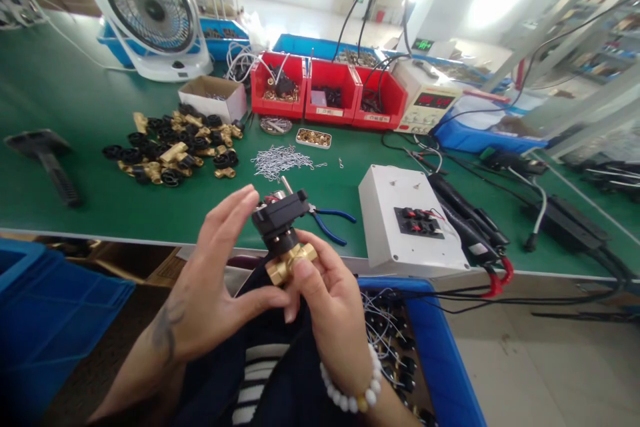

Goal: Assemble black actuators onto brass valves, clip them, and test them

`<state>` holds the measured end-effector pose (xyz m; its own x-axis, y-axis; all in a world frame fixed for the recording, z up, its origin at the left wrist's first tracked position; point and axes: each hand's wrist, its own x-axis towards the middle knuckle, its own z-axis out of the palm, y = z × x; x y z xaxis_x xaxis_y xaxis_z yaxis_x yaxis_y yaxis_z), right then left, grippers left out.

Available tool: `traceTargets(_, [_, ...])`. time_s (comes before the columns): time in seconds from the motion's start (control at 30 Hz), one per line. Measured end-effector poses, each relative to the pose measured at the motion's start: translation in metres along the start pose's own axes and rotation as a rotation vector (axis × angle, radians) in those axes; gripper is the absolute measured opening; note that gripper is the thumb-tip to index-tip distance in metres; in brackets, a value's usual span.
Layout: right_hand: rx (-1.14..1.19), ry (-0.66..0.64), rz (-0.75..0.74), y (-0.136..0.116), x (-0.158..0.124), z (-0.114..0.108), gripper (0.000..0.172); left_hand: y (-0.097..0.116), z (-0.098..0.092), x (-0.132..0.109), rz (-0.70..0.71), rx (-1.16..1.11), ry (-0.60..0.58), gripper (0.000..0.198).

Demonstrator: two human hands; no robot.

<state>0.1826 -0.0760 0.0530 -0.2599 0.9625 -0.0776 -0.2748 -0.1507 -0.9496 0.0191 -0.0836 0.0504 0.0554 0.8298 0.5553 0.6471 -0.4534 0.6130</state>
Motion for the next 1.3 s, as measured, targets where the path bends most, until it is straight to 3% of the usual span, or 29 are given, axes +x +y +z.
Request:
traceTargets(0.13, [-0.094,0.024,-0.013,0.004,0.001,-0.004,0.039,0.009,0.002,-0.003,-0.003,0.130,0.035,0.082])
traceTargets(0.27, [-0.330,0.086,-0.270,0.002,0.014,-0.008,0.049,0.015,0.007,-0.003,-0.016,0.076,0.122,0.074])
traceTargets(0.33, [-0.342,0.128,-0.351,-0.003,0.022,-0.005,0.055,0.018,0.009,-0.004,-0.024,0.018,0.119,0.077])
traceTargets(0.43, [-0.181,0.136,-0.317,-0.012,0.032,0.007,0.053,0.023,0.013,-0.007,-0.015,-0.026,0.109,0.080])
traceTargets(0.53, [-0.014,0.243,-0.247,-0.020,0.035,0.022,0.044,0.030,0.016,-0.008,0.027,-0.005,0.175,0.075])
traceTargets(0.6, [0.038,0.303,-0.208,-0.020,0.035,0.028,0.041,0.034,0.019,-0.007,0.035,-0.004,0.227,0.072])
traceTargets(0.7, [0.039,0.290,-0.195,-0.014,0.039,0.030,0.043,0.030,0.021,-0.005,0.005,-0.025,0.245,0.073])
traceTargets(0.87, [-0.432,0.146,-0.271,-0.002,0.080,0.011,0.039,-0.010,0.023,-0.006,-0.233,-0.082,0.137,0.062])
traceTargets(0.97, [-0.736,0.223,-0.351,-0.009,0.126,0.001,0.034,-0.042,0.028,-0.007,-0.360,-0.111,0.143,0.061])
traceTargets(1.1, [-1.309,0.065,-0.213,-0.008,0.186,0.009,0.018,-0.064,0.034,-0.007,-0.453,-0.245,0.126,0.066])
traceTargets(1.3, [-1.580,-0.105,-0.025,0.020,0.234,0.033,0.018,-0.070,0.033,-0.009,-0.471,-0.380,0.082,0.066])
